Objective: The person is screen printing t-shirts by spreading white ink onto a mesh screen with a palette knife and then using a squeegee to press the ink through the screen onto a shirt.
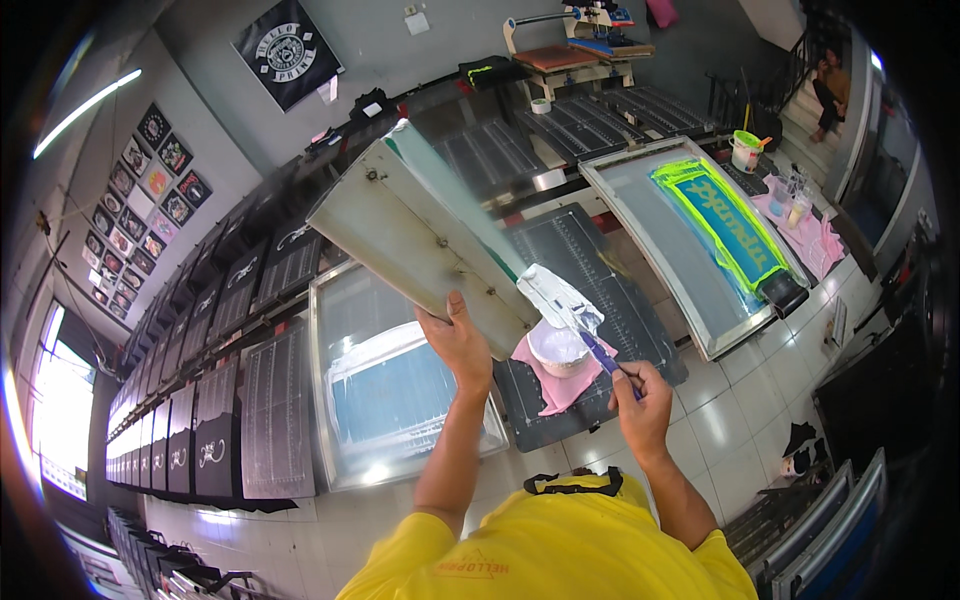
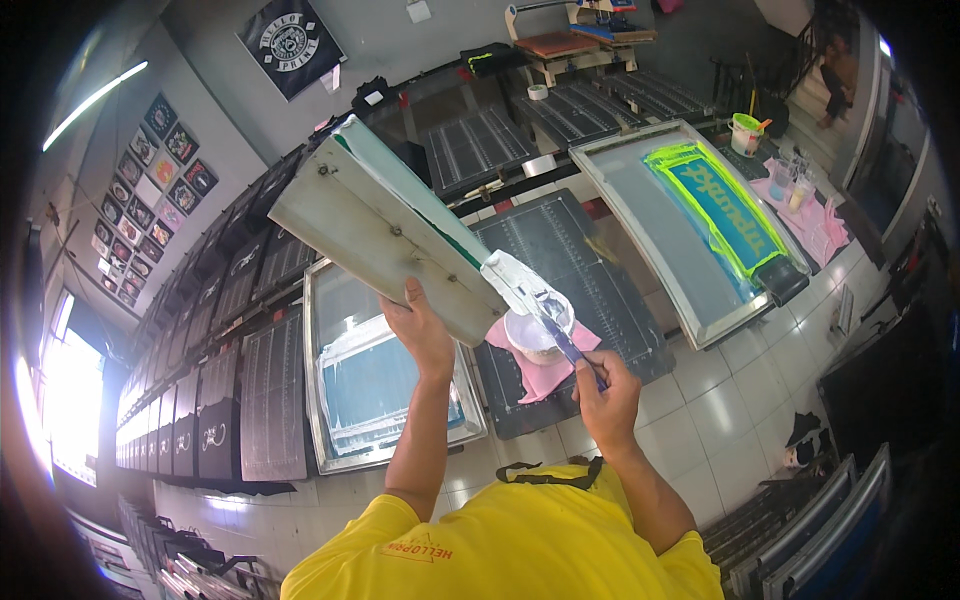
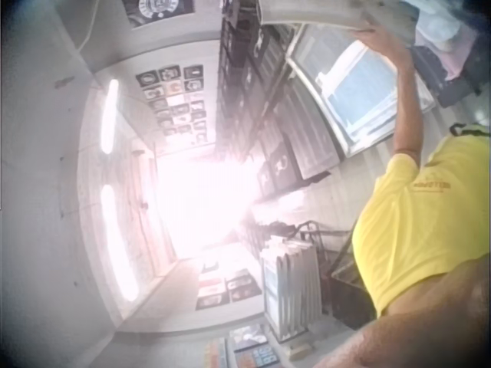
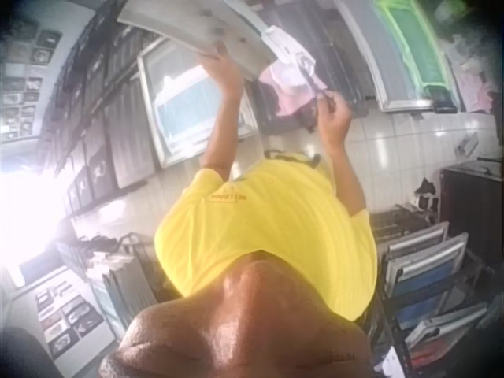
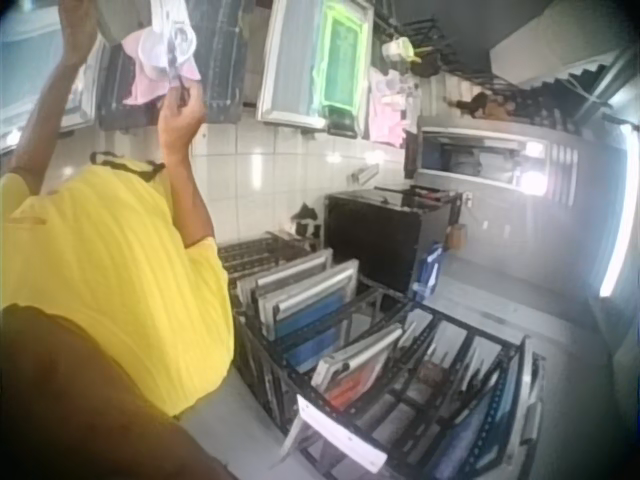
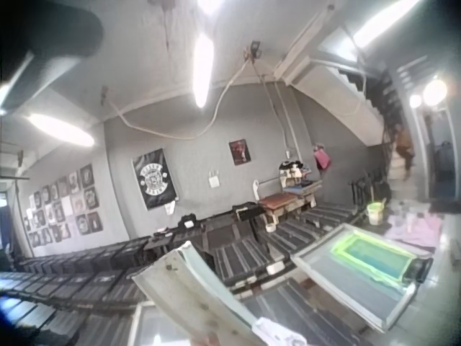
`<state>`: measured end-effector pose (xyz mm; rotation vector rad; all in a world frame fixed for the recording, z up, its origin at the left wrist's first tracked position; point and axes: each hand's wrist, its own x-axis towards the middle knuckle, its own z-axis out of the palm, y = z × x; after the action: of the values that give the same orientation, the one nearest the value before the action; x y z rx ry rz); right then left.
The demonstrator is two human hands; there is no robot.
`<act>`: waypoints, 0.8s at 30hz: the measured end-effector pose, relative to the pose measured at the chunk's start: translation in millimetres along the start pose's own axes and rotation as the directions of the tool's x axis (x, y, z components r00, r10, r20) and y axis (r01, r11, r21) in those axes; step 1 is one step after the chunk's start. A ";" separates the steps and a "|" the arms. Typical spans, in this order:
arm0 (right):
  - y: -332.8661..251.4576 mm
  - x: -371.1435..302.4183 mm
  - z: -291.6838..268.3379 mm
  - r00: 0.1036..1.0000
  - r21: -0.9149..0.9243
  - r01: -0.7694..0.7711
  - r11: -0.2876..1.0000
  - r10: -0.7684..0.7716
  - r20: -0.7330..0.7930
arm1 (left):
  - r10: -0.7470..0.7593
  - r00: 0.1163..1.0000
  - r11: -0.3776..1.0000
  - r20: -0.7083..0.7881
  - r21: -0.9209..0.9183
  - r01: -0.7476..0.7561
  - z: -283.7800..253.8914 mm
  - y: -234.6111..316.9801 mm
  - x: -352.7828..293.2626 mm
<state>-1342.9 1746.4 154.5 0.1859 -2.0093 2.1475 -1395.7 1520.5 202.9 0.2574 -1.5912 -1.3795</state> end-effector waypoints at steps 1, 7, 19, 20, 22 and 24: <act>-3.8 1.6 1.2 1.000 0.005 0.007 1.000 -0.007 0.002 | 0.004 1.000 1.000 -0.002 0.005 -0.004 0.8 3.9 0.2; -13.6 12.4 3.0 0.999 0.043 0.019 0.999 -0.020 0.029 | 0.039 0.999 0.999 -0.012 0.026 -0.039 3.8 6.2 3.2; -14.6 17.7 14.1 0.999 0.118 -0.024 0.993 0.020 0.034 | 0.082 0.995 0.996 -0.050 0.037 -0.080 2.9 16.7 11.2; -16.7 19.3 15.4 0.999 0.127 -0.017 0.992 0.012 0.040 | 0.089 0.995 0.995 -0.054 0.056 -0.086 2.9 16.5 11.2; -21.9 21.4 18.3 0.998 0.143 -0.020 0.990 0.012 0.057 | 0.101 0.993 0.992 -0.058 0.084 -0.096 1.7 15.5 12.4; -27.3 23.4 19.7 0.997 0.149 -0.016 0.989 0.006 0.072 | 0.103 0.993 0.990 -0.057 0.102 -0.097 -0.3 12.3 12.4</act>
<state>-1360.3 1729.7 187.6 0.2773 -1.8890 2.3314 -1396.5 1515.9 219.8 0.2734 -1.6009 -1.2067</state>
